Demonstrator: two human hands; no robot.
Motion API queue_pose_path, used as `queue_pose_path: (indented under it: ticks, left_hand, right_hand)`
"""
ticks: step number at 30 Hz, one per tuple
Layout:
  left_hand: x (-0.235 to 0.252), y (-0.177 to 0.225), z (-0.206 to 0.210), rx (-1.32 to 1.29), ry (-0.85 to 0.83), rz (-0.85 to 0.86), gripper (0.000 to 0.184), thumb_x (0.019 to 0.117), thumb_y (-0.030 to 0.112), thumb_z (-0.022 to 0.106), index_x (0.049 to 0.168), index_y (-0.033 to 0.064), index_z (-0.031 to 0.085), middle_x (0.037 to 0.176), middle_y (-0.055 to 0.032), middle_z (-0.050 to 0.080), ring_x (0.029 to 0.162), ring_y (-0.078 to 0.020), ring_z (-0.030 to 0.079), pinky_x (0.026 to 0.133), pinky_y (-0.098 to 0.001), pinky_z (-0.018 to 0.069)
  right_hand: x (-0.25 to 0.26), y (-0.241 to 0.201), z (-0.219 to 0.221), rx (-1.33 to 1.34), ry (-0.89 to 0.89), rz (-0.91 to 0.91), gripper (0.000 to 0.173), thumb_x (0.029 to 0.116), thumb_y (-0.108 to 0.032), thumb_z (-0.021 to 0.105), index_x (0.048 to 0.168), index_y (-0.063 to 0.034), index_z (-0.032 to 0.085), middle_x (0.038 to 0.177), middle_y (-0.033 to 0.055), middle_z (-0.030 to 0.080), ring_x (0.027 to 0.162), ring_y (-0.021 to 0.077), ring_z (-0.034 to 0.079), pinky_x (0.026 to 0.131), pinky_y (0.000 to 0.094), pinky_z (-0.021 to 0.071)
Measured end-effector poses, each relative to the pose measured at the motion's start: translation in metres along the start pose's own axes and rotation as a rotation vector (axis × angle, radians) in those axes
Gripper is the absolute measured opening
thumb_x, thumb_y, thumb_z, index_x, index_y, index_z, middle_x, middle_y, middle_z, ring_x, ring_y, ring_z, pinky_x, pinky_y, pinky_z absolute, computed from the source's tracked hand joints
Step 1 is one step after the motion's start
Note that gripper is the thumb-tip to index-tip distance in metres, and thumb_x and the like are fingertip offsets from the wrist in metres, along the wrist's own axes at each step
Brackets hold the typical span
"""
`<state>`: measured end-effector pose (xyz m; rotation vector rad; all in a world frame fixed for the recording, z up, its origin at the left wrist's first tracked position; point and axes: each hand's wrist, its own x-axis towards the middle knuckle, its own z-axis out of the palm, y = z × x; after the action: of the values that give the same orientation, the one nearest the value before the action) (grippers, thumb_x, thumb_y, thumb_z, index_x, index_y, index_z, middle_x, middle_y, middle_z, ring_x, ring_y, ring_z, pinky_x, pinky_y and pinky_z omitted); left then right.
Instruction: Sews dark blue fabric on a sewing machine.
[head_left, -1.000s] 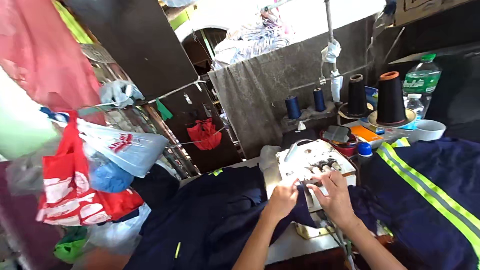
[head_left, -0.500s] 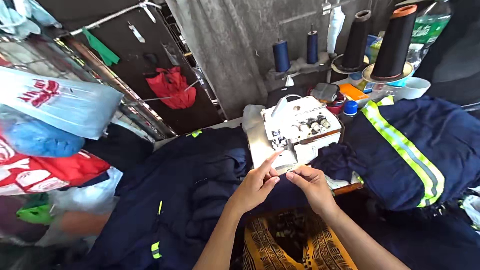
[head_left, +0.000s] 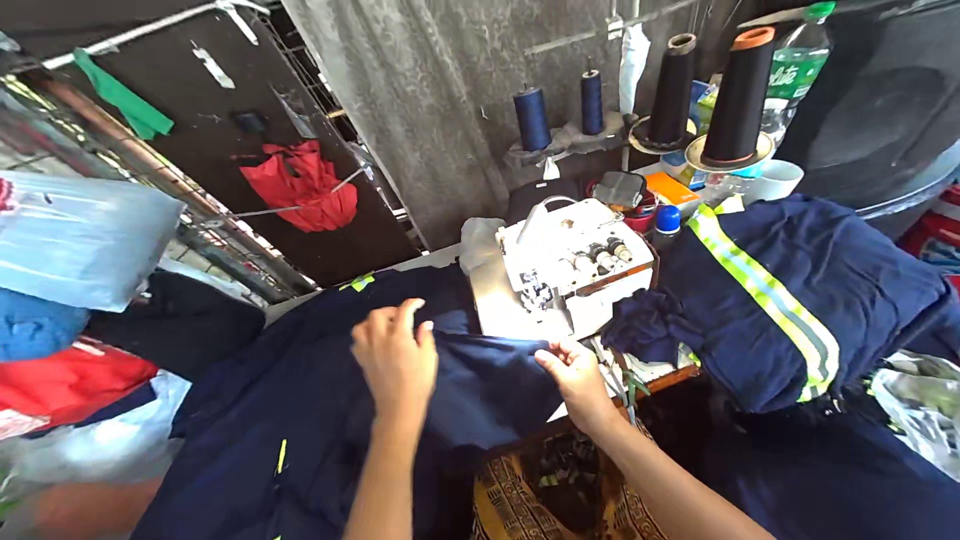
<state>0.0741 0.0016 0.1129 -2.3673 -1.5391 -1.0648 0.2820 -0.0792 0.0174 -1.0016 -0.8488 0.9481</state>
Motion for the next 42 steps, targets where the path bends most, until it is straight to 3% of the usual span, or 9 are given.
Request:
queue_pose_path:
  ticks: [4,8,14,19,23,27,30,34,42]
  left_hand:
    - [-0.059,0.074,0.047,-0.383,-0.102,0.105,0.036,0.0886,0.036,0.075,0.097,0.0004,0.071,0.094,-0.0126,0.069,0.083,-0.0213,0.069,0.073,-0.0366,0.0597]
    - [-0.079,0.085,0.080,-0.582,-0.029,0.038,0.028,0.0816,0.023,0.081,0.093,0.0013,0.068,0.086,-0.0041,0.070,0.075,-0.0061,0.068,0.071,-0.0213,0.0588]
    - [-0.057,0.068,0.053,-0.480,-0.138,0.094,0.010,0.0916,0.010,0.067,0.093,0.0079,0.077,0.091,-0.0020,0.071,0.086,-0.0044,0.067,0.080,-0.0185,0.0557]
    - [-0.061,0.078,0.038,-0.689,-0.344,-0.022,0.035,0.0857,0.032,0.079,0.104,0.0025,0.071,0.100,-0.0037,0.070,0.084,-0.0053,0.070,0.074,-0.0219,0.0618]
    - [-0.064,0.085,0.054,-0.632,-0.144,-0.095,0.018,0.0820,0.015,0.081,0.093,0.0043,0.072,0.086,-0.0003,0.072,0.077,-0.0025,0.069,0.072,-0.0200,0.0597]
    - [-0.042,0.066,0.041,-0.413,-0.195,0.027,0.012,0.0912,0.006,0.069,0.101,0.0018,0.076,0.098,-0.0092,0.074,0.093,-0.0138,0.071,0.086,-0.0303,0.0579]
    - [-0.028,0.063,0.044,-0.490,-0.289,-0.008,0.015,0.0962,0.009,0.062,0.099,0.0006,0.074,0.095,-0.0066,0.068,0.088,-0.0073,0.065,0.081,-0.0226,0.0535]
    - [-0.023,0.075,0.070,-0.695,-0.310,-0.360,0.021,0.1027,0.009,0.052,0.108,-0.0029,0.068,0.096,-0.0071,0.068,0.090,-0.0070,0.063,0.084,-0.0279,0.0520]
    - [-0.027,0.083,0.070,-1.063,-0.350,-0.426,0.024,0.0907,-0.001,0.070,0.114,-0.0035,0.065,0.103,-0.0060,0.071,0.097,-0.0083,0.068,0.089,-0.0264,0.0574]
  right_hand:
    - [-0.003,-0.012,-0.008,0.030,-0.045,0.063,0.040,0.0857,0.002,0.071,0.123,0.0035,0.057,0.080,0.0024,0.070,0.072,0.0077,0.067,0.072,0.0266,0.0579]
    - [0.000,-0.011,-0.023,0.025,0.017,0.086,0.044,0.0778,-0.001,0.080,0.115,0.0001,0.057,0.073,-0.0004,0.064,0.061,0.0052,0.060,0.059,0.0211,0.0520]
    - [0.007,-0.009,-0.039,-0.098,-0.047,-0.069,0.042,0.0752,-0.005,0.084,0.111,-0.0025,0.061,0.083,0.0000,0.069,0.071,0.0054,0.066,0.065,0.0205,0.0563]
    - [0.002,-0.020,-0.025,-0.056,-0.038,-0.062,0.033,0.0769,-0.006,0.084,0.104,-0.0029,0.066,0.083,-0.0004,0.070,0.071,0.0042,0.066,0.066,0.0191,0.0566]
    - [0.004,-0.023,-0.012,0.209,-0.004,0.027,0.024,0.0762,0.005,0.080,0.095,-0.0010,0.066,0.075,0.0021,0.067,0.064,0.0082,0.064,0.060,0.0237,0.0567]
    - [0.017,-0.019,-0.039,-0.312,-0.096,-0.143,0.026,0.0844,-0.009,0.078,0.107,-0.0005,0.071,0.085,0.0025,0.072,0.074,0.0055,0.067,0.071,0.0220,0.0575]
    - [0.018,-0.019,-0.045,-0.558,-0.149,-0.207,0.017,0.0926,-0.017,0.069,0.101,-0.0051,0.077,0.095,0.0061,0.072,0.087,0.0087,0.068,0.082,0.0270,0.0567]
    - [0.021,-0.021,-0.032,-0.219,-0.054,-0.061,0.015,0.0994,-0.013,0.062,0.095,-0.0035,0.071,0.089,0.0002,0.069,0.083,0.0028,0.064,0.078,0.0224,0.0543]
    - [0.025,-0.014,-0.025,0.184,0.014,0.146,0.012,0.0897,0.004,0.071,0.100,0.0029,0.066,0.088,0.0078,0.069,0.079,0.0121,0.067,0.074,0.0284,0.0589]
